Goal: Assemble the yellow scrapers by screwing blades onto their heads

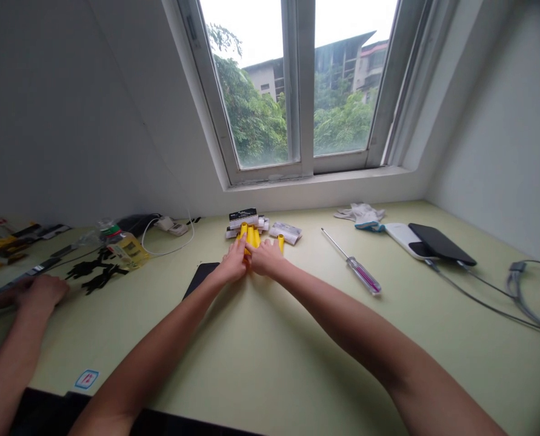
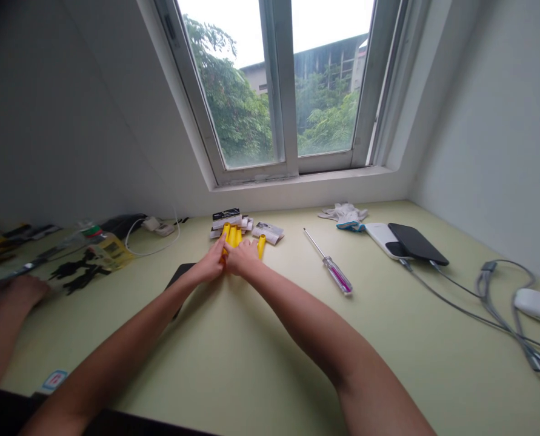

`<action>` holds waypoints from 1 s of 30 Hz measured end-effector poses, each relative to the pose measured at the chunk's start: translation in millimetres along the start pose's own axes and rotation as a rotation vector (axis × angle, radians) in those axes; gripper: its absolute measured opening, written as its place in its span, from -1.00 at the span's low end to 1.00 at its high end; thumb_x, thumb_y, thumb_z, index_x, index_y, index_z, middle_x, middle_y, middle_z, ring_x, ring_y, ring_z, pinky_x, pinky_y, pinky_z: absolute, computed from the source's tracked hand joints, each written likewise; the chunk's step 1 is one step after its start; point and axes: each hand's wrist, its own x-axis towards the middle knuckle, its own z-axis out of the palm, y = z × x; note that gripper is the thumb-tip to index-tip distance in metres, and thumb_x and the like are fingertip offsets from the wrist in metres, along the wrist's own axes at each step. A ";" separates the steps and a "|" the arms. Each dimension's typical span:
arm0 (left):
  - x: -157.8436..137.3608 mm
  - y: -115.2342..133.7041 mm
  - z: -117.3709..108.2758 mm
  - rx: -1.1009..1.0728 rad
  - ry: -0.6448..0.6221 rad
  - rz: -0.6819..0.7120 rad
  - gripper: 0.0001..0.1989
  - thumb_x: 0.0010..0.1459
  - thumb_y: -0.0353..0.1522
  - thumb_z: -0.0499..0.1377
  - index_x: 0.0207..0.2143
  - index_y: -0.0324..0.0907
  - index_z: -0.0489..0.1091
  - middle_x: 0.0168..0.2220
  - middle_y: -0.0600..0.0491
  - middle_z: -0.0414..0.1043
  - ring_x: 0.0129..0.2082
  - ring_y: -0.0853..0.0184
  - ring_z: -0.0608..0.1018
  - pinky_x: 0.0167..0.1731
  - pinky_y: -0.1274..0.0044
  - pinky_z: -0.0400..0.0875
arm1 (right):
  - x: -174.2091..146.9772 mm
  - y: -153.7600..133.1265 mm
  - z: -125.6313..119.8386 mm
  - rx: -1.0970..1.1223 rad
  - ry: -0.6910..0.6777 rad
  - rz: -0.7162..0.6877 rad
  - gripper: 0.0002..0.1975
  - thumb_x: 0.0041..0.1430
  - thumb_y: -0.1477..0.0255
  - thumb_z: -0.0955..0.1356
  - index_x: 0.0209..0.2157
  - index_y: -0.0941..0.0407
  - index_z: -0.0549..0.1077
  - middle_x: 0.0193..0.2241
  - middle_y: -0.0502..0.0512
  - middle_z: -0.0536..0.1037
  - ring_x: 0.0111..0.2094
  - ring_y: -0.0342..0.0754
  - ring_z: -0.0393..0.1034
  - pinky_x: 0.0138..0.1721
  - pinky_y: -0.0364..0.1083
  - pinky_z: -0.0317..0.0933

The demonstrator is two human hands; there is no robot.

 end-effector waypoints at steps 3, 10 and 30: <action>7.8 2.7 3.3 -0.018 -0.006 -0.077 -0.14 0.10 -0.39 0.02 0.35 -0.26 -0.40 0.34 -0.27 -0.13 0.32 0.02 0.03 0.18 0.19 0.10 | 4.8 4.2 2.0 0.024 0.006 0.017 -0.40 0.26 0.11 0.07 0.30 -0.07 -0.01 -0.06 0.33 0.48 0.02 0.29 0.29 -0.01 0.32 -0.02; 13.9 13.2 4.6 -0.002 -0.045 -0.175 -0.18 0.10 -0.37 0.01 0.35 -0.12 -0.33 0.36 -0.22 -0.20 0.33 -0.10 -0.09 0.12 -0.03 0.05 | -5.0 26.2 -5.1 0.062 0.073 0.057 -0.40 0.26 0.09 0.10 0.28 -0.05 0.02 0.15 0.28 0.29 0.12 0.24 0.20 0.06 0.23 0.01; 11.0 36.2 13.8 0.217 0.128 0.088 -0.59 0.25 -0.29 -0.07 0.11 -0.07 0.31 0.30 -0.14 0.05 0.34 -0.04 -0.12 0.14 -0.11 -0.16 | -52.5 61.5 0.4 0.110 0.005 0.192 -0.64 0.20 0.28 0.17 0.00 0.03 0.34 -0.19 0.16 0.57 -0.22 0.09 0.47 -0.34 -0.05 0.16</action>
